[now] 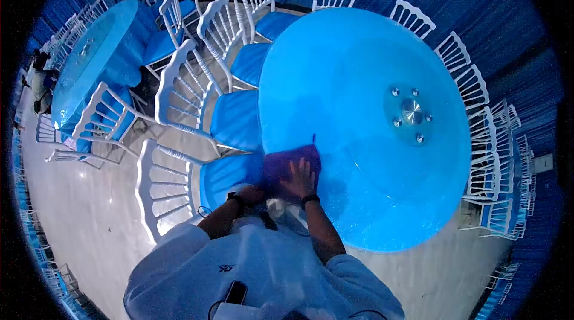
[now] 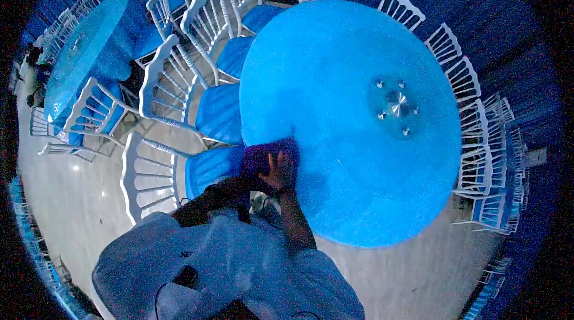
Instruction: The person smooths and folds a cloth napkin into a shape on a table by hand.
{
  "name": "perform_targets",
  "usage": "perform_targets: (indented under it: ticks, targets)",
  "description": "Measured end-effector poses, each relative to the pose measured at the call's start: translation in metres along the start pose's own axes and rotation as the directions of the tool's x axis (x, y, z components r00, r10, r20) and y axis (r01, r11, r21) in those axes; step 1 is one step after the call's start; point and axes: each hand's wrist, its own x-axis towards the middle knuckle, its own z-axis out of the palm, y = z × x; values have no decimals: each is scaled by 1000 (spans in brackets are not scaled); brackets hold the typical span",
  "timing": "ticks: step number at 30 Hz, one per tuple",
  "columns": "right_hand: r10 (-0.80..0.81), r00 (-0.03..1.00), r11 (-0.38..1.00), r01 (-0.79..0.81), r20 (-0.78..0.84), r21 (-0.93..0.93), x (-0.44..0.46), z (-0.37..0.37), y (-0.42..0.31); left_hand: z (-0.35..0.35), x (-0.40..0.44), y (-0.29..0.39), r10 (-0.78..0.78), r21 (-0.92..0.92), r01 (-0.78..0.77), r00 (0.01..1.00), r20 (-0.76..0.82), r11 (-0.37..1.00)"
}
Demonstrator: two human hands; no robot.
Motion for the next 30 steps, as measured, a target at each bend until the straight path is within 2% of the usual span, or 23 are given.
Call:
perform_targets:
  ticks: [2,4,5,7,8,11,13,14,15,16,17,19,20,22,23,24,25,26,27,28,29,30]
  targets:
    - [10,1000,1000,-10,-24,-20,-8,4,2,9,1,-19,-8,7,8,1000,3,1000]
    - [18,999,999,-19,-47,-33,-14,0,-2,37,26,-68,-127,95,139,985,-118,986]
    - [26,999,999,-27,-46,-32,-15,-1,-6,33,28,-70,-124,96,135,986,-111,986]
    - [117,992,987,-122,51,106,-16,-5,-13,19,32,-66,-5,211,-40,978,207,977]
    - [128,990,986,-133,55,104,-15,-8,-18,14,30,-62,0,207,-46,976,217,977]
    - [207,971,963,-224,120,153,1,-8,-34,-2,35,-61,20,226,-61,983,181,972]
    - [282,958,959,-282,54,-6,11,6,-49,5,53,-110,133,410,-121,991,0,904]
    - [286,955,958,-286,79,-2,16,5,-57,-1,46,-116,116,400,-112,993,16,910]
    - [354,933,935,-354,70,-8,28,-7,-68,-15,39,-116,115,122,-97,983,-146,988]
    - [421,905,907,-421,63,-16,40,-13,-75,-29,31,-114,58,-166,-112,952,-302,980]
    - [418,908,908,-418,-19,12,51,-2,-74,-46,20,-102,35,-183,-90,959,-281,979]
    - [453,892,891,-453,11,21,75,-17,-88,-83,7,-66,-155,-502,51,973,-169,864]
    - [466,885,885,-465,-8,35,89,-22,-94,-92,10,-60,-164,-522,62,975,-152,851]
    - [444,896,896,-444,-24,4,119,-27,-101,-95,22,-60,-283,-742,86,948,-143,665]
    - [411,910,911,-412,-55,-8,131,-27,-103,-92,30,-70,-281,-845,-47,932,-229,533]
    - [414,910,909,-414,-15,-46,144,-30,-106,-70,58,-126,-249,-585,80,945,-214,807]
    - [412,911,910,-412,-14,-51,159,-33,-110,-90,60,-105,-308,-788,112,946,-103,605]
    - [411,911,910,-411,-18,-49,175,-37,-113,-108,65,-100,-352,-848,193,936,8,493]
    - [413,911,909,-411,11,-73,191,-39,-114,-90,81,-115,-298,-885,-113,916,-270,452]
    - [410,912,910,-410,-2,-60,206,-40,-115,-108,92,-115,-301,-769,-32,909,-287,638]
    - [412,911,910,-413,-17,-42,221,-42,-117,-108,104,-126,-216,-632,-139,867,-450,762]
    - [431,902,901,-430,3,-55,235,-49,-122,-127,114,-126,-315,-595,101,910,-269,798]
